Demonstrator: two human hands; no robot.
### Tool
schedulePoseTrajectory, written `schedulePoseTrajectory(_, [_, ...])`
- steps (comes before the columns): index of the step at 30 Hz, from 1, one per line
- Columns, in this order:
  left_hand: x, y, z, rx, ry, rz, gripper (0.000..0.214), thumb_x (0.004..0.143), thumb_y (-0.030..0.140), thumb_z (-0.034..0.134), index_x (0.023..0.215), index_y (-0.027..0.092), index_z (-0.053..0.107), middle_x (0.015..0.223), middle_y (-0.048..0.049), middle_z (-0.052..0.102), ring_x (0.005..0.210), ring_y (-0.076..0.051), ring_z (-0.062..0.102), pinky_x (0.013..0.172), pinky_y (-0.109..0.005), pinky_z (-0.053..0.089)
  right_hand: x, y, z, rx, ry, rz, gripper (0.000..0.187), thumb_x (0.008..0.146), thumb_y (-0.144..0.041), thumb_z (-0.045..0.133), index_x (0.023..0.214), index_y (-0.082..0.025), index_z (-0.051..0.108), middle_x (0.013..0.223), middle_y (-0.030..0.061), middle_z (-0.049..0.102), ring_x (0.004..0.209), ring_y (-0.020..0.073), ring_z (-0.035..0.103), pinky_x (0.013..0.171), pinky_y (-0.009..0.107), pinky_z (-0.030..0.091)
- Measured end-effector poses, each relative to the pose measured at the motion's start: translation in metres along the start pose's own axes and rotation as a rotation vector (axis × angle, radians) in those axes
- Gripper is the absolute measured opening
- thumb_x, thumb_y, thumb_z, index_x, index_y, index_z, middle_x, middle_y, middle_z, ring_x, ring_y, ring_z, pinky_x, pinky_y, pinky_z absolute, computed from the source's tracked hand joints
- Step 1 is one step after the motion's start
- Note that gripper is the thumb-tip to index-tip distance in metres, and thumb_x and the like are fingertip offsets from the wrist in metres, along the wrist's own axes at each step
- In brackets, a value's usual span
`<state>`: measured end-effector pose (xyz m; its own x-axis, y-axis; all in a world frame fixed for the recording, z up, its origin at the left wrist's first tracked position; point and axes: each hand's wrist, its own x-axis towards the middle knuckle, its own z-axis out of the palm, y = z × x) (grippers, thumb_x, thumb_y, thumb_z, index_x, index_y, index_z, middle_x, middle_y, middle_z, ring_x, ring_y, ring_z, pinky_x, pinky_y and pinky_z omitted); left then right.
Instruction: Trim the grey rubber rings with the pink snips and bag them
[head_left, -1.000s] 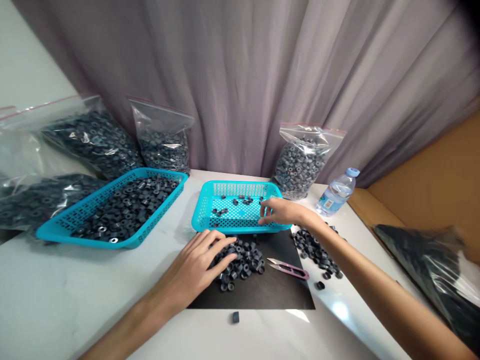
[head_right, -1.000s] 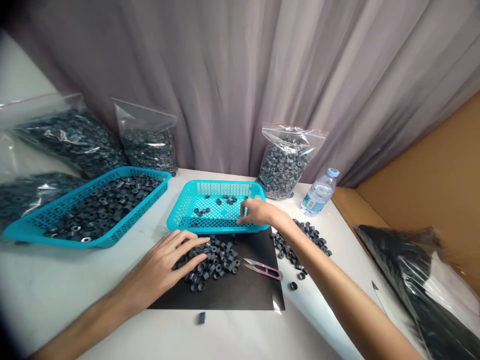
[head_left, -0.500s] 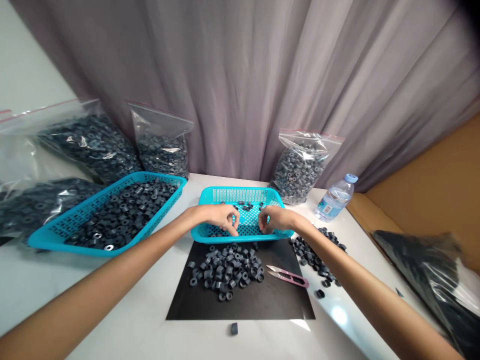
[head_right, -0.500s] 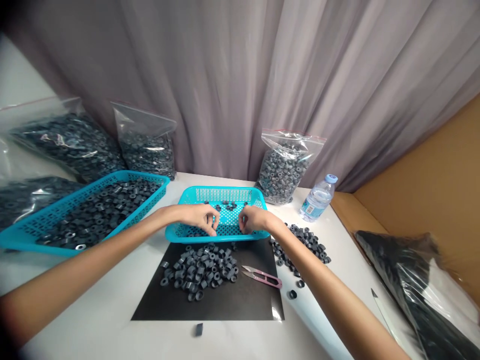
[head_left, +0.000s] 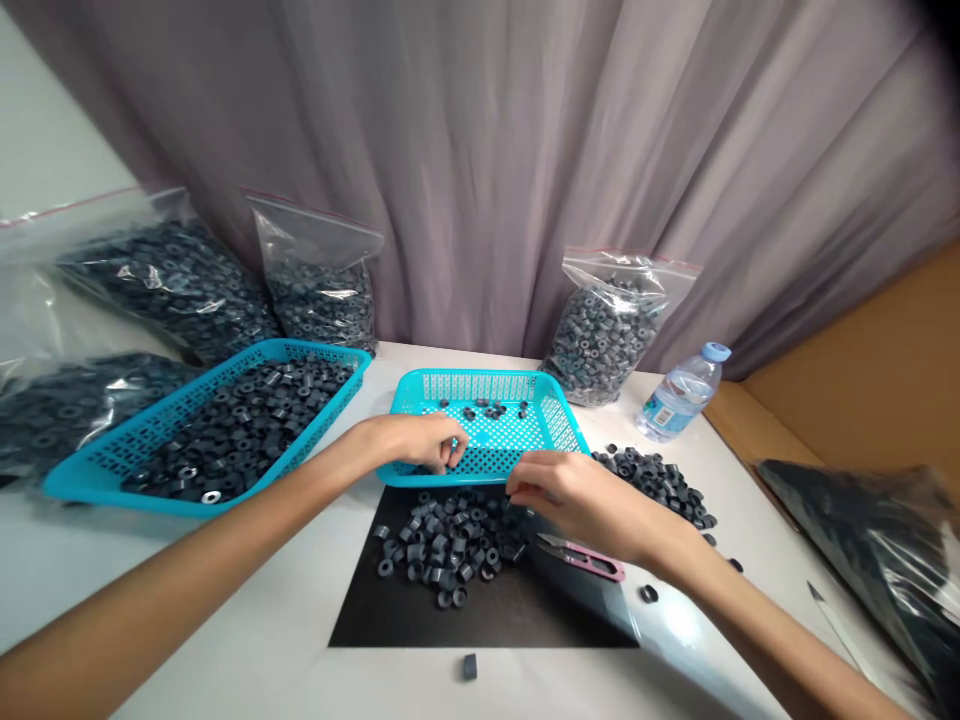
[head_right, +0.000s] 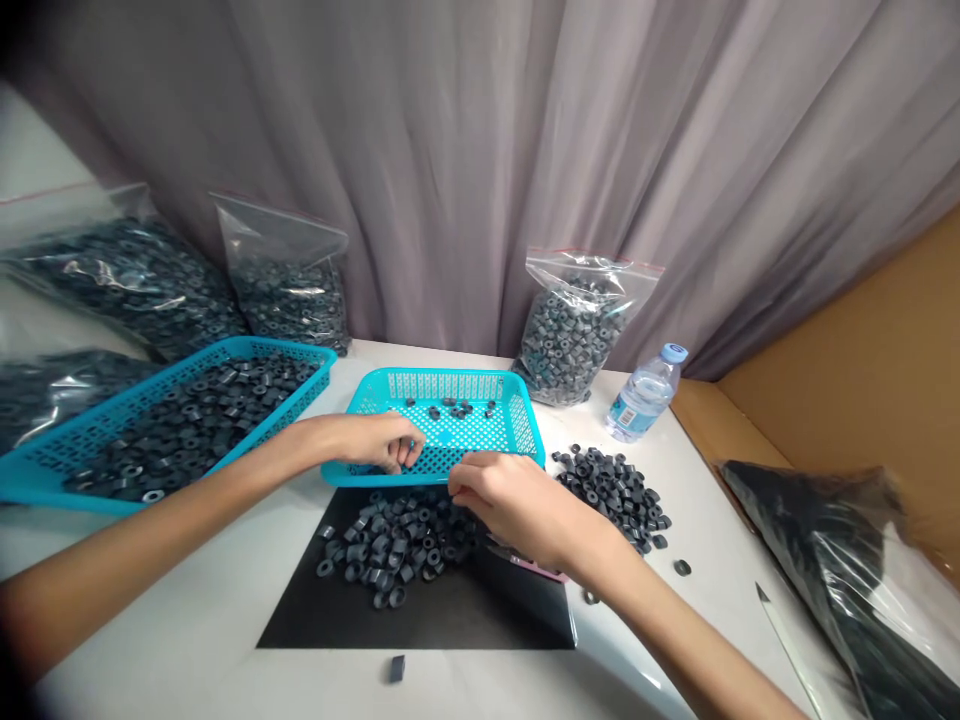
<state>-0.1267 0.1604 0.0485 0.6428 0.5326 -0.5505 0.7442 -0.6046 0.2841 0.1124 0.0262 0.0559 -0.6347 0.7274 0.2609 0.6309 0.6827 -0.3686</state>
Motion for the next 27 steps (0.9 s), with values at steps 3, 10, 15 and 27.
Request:
schedulePoseTrajectory(3, [-0.012,-0.003,-0.003,0.026,0.047,-0.003,0.021,0.095,0.032,0.067,0.108,0.015,0.067,0.106,-0.0059,0.07,0.091,-0.02,0.068,0.081,-0.04,0.058,0.011,0.01,-0.011,0.112,0.058,0.04,0.014,0.103,-0.021,0.054,0.097,-0.02,0.067,0.093,0.0019,0.069,0.083,0.0149,0.065,0.077,0.029,0.05])
schedulePoseTrajectory(10, [-0.029,-0.011,0.008,0.047,0.052,-0.058,0.028,0.097,0.034,0.064,0.119,0.016,0.065,0.118,-0.0084,0.069,0.097,-0.022,0.069,0.083,-0.042,0.06,0.077,0.065,-0.001,-0.129,-0.017,0.434,0.044,0.095,-0.028,0.069,0.134,-0.014,0.056,0.127,0.0156,0.062,0.111,0.0253,0.064,0.097,0.043,0.051])
schedulePoseTrajectory(15, [-0.031,-0.01,0.009,0.047,0.192,-0.069,0.03,0.097,0.033,0.064,0.123,0.017,0.064,0.122,-0.0094,0.067,0.101,-0.023,0.069,0.086,-0.044,0.059,0.111,0.089,0.026,-0.182,-0.163,0.599,0.036,0.099,-0.035,0.064,0.129,-0.017,0.06,0.13,0.01,0.062,0.109,0.0247,0.066,0.091,0.046,0.057])
schedulePoseTrajectory(27, [-0.028,-0.019,0.005,0.049,0.427,-0.185,0.04,0.097,0.034,0.065,0.133,0.018,0.059,0.136,-0.0118,0.061,0.115,-0.028,0.064,0.095,-0.051,0.055,0.127,0.098,0.04,-0.156,-0.161,0.563,0.034,0.099,-0.035,0.064,0.129,-0.018,0.061,0.129,0.01,0.063,0.108,0.0241,0.066,0.091,0.045,0.058])
